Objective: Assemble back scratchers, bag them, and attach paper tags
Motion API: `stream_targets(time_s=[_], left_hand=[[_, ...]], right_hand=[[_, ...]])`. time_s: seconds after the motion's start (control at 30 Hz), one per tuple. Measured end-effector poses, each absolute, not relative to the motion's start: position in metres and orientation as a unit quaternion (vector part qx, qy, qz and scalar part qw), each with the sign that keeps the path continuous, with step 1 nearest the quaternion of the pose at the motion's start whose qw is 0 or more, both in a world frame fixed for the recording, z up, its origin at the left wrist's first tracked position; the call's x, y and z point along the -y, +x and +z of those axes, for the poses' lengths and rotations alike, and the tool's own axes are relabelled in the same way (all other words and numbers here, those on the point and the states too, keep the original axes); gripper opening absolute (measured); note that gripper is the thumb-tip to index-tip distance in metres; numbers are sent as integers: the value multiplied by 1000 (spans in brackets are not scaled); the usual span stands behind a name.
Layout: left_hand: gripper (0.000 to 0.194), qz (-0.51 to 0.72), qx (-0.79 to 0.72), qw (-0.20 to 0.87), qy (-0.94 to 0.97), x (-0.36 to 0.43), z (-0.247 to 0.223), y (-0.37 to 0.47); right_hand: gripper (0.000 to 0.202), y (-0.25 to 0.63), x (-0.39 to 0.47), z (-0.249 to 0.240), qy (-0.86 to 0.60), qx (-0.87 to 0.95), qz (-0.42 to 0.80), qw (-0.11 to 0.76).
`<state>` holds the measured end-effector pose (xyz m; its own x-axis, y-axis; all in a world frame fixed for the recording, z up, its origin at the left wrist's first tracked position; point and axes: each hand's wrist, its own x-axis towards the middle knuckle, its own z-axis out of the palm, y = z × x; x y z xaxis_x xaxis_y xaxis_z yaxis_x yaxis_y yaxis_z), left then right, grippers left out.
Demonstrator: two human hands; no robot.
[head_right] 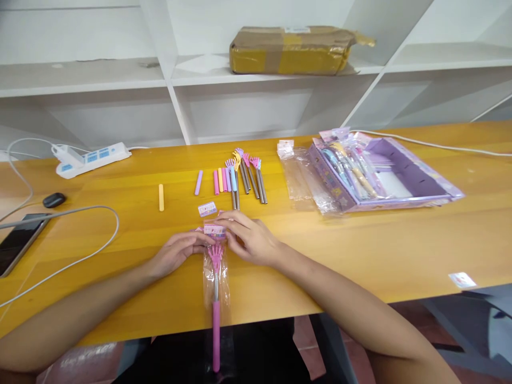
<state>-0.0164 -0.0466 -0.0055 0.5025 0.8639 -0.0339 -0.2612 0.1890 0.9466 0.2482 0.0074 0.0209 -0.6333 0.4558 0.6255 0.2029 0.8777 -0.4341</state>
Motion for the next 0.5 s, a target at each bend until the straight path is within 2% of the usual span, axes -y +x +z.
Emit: stream_targets(time_s=[0.33,0.5], left_hand=[[39,402,-269,707,516,48,0,-14],[25,422,-264,700,512,50,-6,-15]], right_hand=[[31,251,-9,24,-130,905,139,381],[31,250,-9,22,-128,908,134,375]])
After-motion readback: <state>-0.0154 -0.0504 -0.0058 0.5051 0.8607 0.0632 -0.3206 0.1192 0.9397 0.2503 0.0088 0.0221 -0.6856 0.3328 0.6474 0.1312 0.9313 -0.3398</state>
